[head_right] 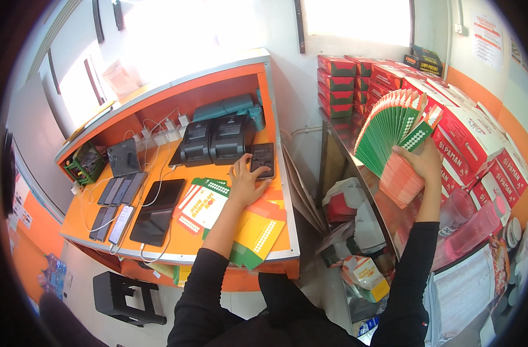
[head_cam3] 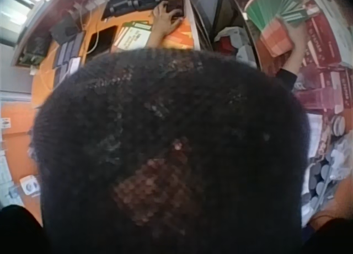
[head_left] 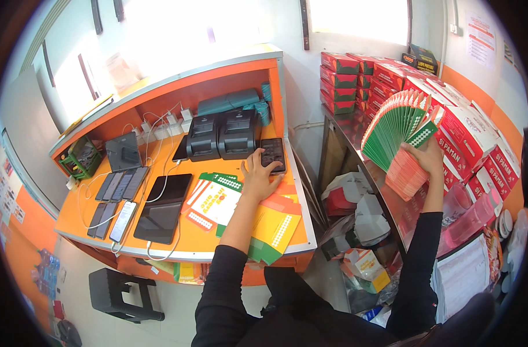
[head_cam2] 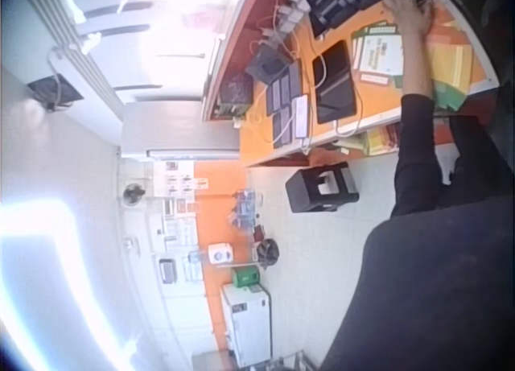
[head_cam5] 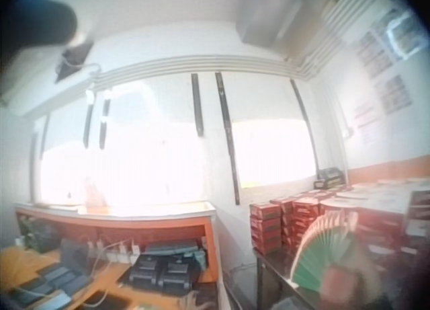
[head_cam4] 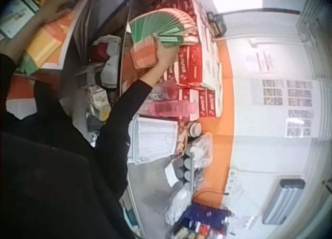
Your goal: The person sits on the floor and folds flat cardboard pieces into small rectangular boxes. They fold the sides and bottom flaps, then stack the finished boxes on a nearby table.
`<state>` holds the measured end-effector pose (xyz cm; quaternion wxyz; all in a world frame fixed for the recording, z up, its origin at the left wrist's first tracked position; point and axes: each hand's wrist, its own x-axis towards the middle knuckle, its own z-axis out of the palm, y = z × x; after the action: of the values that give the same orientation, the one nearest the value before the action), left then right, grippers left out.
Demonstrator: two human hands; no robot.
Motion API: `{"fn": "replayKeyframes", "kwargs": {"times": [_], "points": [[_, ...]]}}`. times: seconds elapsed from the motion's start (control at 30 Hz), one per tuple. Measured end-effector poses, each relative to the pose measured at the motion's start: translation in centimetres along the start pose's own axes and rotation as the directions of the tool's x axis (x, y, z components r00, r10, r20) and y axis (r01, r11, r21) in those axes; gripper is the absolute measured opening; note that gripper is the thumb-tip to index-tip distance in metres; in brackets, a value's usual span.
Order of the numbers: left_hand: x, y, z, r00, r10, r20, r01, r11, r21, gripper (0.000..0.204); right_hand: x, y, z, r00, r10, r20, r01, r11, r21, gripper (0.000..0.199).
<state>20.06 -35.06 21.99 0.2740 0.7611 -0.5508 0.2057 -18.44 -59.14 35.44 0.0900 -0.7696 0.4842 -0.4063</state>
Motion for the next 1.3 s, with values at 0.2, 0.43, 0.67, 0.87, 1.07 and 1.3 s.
{"fn": "replayKeyframes", "kwargs": {"times": [0.2,0.43,0.67,0.87,1.07,1.3], "points": [[0.3,0.7,-0.1,0.998,-0.050,0.028,0.049,0.997,0.058,0.053,-0.3,0.1,-0.2,0.999,-0.021,-0.024,0.022,1.000,0.014,0.092],[7.0,2.0,1.2,0.895,-0.377,0.240,0.234,0.853,0.467,0.091,-0.3,-0.6,-0.2,0.998,-0.052,-0.033,0.051,0.999,-0.008,0.088],[11.0,3.6,5.2,0.686,-0.699,0.201,0.376,0.577,0.725,0.095,-0.7,-2.0,-0.7,0.999,-0.025,-0.030,0.025,0.999,-0.023,0.088],[11.9,5.0,4.7,0.583,-0.753,0.306,0.587,0.651,0.481,0.120,0.0,0.2,-0.2,0.999,-0.035,-0.023,0.032,0.994,-0.108,0.092],[11.0,5.1,2.4,0.633,-0.720,0.284,0.660,0.694,0.288,0.115,-0.1,0.5,0.3,0.996,-0.062,-0.061,0.053,0.988,-0.146,0.092],[10.2,2.9,2.5,0.841,-0.540,0.034,0.541,0.841,-0.023,0.102,-0.5,-1.3,-0.5,1.000,-0.004,-0.013,0.002,0.989,-0.147,0.089]]}}
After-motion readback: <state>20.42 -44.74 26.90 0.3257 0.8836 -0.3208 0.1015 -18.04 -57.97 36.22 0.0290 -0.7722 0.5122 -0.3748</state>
